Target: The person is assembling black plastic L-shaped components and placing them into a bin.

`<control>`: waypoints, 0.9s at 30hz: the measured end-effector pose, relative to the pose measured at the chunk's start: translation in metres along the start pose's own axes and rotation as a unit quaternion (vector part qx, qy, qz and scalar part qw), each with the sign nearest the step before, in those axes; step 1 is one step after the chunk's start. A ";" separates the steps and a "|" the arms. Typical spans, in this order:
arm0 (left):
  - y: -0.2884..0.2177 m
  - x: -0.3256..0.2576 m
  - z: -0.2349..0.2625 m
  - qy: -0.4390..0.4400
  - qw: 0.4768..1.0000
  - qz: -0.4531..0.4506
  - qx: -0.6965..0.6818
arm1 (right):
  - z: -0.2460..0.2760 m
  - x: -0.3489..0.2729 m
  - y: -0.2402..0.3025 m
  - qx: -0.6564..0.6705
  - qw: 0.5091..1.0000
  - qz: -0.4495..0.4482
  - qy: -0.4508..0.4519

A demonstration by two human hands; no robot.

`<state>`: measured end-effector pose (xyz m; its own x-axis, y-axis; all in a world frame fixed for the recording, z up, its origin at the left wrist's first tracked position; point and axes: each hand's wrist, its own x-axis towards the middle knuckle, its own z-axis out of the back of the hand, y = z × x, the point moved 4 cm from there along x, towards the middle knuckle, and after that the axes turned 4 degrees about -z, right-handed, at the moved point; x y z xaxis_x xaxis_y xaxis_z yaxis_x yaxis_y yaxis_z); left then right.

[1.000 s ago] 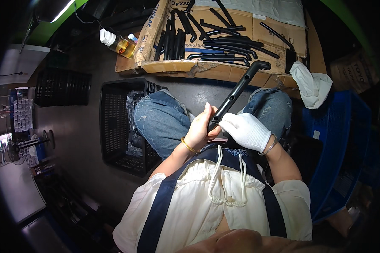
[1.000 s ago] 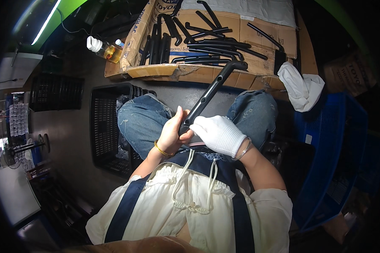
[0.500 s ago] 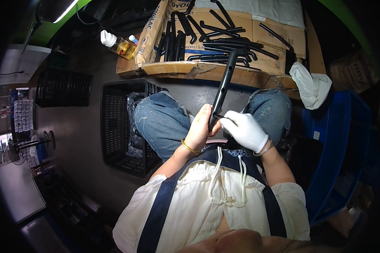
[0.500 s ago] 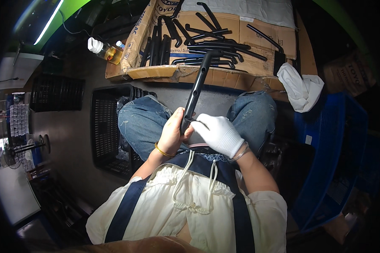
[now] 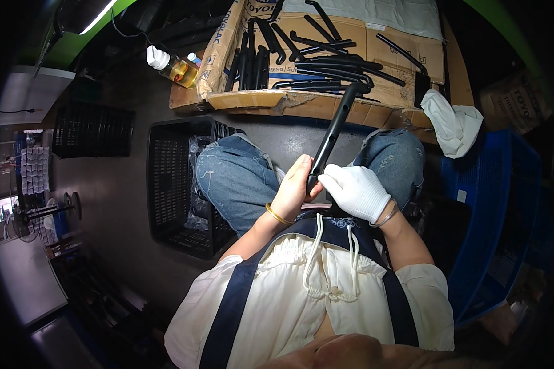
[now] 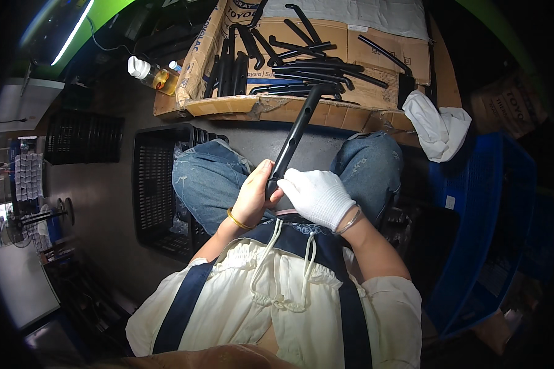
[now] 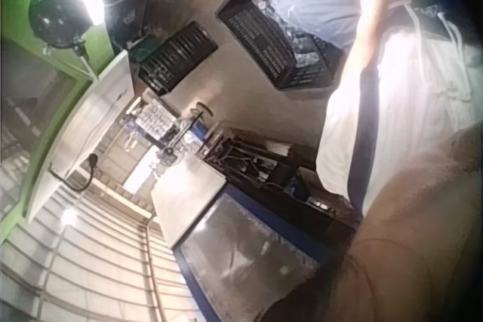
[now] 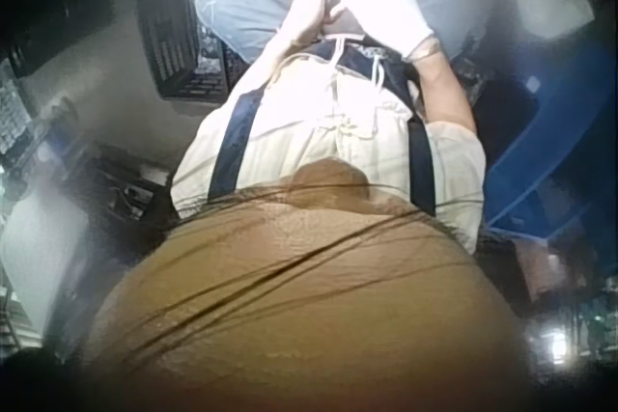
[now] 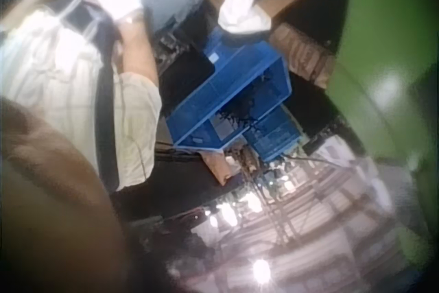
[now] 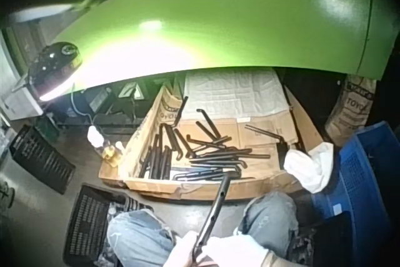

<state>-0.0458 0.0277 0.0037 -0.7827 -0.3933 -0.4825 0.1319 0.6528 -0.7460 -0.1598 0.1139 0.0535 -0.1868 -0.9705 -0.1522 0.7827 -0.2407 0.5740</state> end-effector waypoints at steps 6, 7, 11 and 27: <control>-0.001 -0.003 -0.004 -0.038 0.999 0.027 0.004 | 0.004 0.002 -0.001 -0.003 0.999 0.041 0.027; -0.002 -0.003 -0.006 -0.038 0.999 0.019 0.010 | 0.004 0.002 -0.002 -0.001 0.999 0.031 0.038; 0.001 -0.002 -0.002 -0.124 0.991 0.045 0.024 | 0.003 0.002 -0.003 -0.025 0.995 0.061 0.069; -0.001 -0.001 -0.001 -0.082 0.995 0.035 0.036 | 0.002 0.005 -0.014 0.028 0.996 0.008 0.087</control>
<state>-0.0454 0.0286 0.0054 -0.6610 -0.4522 -0.5988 0.2306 0.6369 -0.7356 -0.1723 0.1124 0.0464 -0.0648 -0.9586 -0.2772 0.7494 -0.2302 0.6208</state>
